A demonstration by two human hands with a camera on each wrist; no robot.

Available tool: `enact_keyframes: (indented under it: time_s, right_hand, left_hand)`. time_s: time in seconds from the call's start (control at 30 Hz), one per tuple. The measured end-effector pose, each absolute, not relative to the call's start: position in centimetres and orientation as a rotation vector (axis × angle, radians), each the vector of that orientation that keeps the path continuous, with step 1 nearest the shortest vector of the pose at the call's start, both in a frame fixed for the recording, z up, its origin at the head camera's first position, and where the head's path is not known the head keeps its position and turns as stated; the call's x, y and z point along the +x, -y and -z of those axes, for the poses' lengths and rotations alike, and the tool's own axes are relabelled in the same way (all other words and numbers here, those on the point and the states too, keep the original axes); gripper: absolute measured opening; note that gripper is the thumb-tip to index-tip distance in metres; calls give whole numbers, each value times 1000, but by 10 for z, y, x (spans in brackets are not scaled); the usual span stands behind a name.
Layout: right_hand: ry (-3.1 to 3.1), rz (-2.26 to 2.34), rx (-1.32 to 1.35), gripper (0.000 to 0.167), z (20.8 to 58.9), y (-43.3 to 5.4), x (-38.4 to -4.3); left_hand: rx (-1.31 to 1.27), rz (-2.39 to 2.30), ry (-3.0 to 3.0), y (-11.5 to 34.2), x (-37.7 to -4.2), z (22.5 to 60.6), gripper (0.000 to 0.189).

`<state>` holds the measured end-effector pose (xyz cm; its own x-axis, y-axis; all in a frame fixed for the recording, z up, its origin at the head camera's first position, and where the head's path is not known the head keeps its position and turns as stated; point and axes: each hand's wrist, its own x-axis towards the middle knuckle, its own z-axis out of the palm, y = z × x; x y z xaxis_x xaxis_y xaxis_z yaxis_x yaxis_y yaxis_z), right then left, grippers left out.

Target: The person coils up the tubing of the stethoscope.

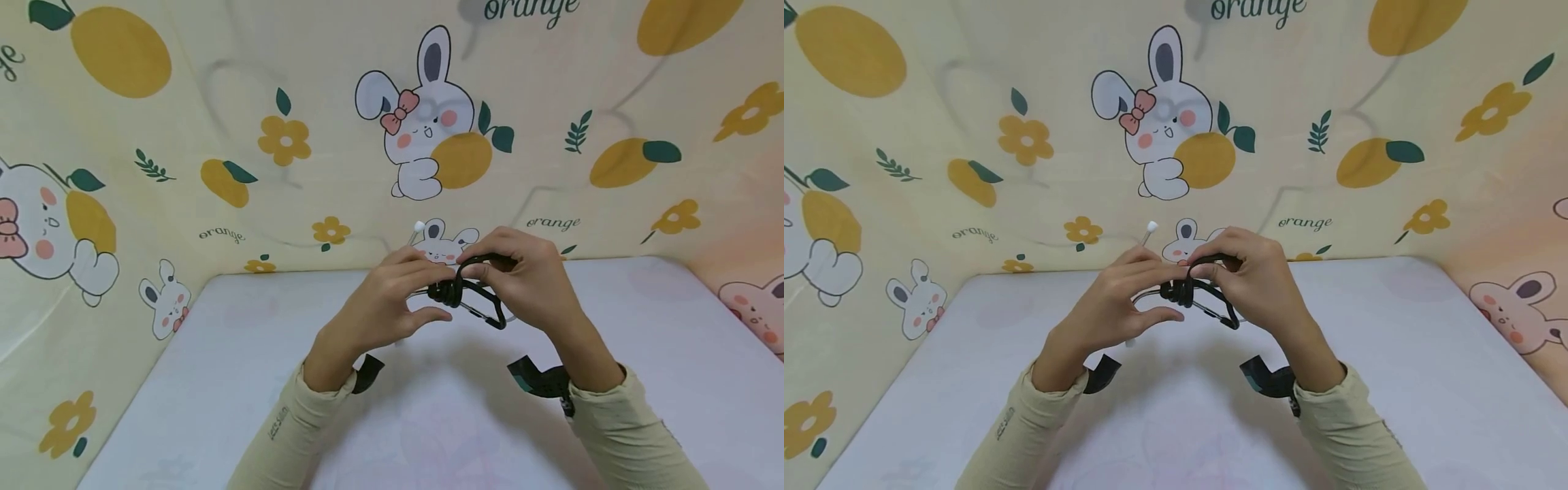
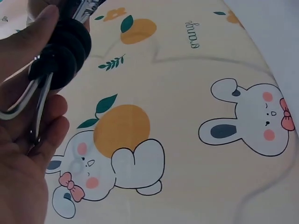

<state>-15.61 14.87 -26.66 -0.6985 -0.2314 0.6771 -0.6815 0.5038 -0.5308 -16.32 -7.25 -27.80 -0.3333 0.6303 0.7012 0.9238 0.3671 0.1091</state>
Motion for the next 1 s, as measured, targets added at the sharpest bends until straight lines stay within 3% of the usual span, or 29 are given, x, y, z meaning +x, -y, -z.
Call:
enact_keyframes:
  time_s: [0.4, 0.7, 1.0]
  right_hand:
    - [2138, -1380, 807, 17, 271, -153, -161]
    - [2039, -1222, 1015, 25, 268, -152, -162]
    - [2134, -1224, 924, 21, 265, -155, -158]
  left_hand:
    - [-1344, 942, 1845, 68, -171, 284, 39]
    - [-1367, 807, 1893, 61, -165, 286, 34]
    - [-1436, 700, 1892, 62, -167, 288, 43]
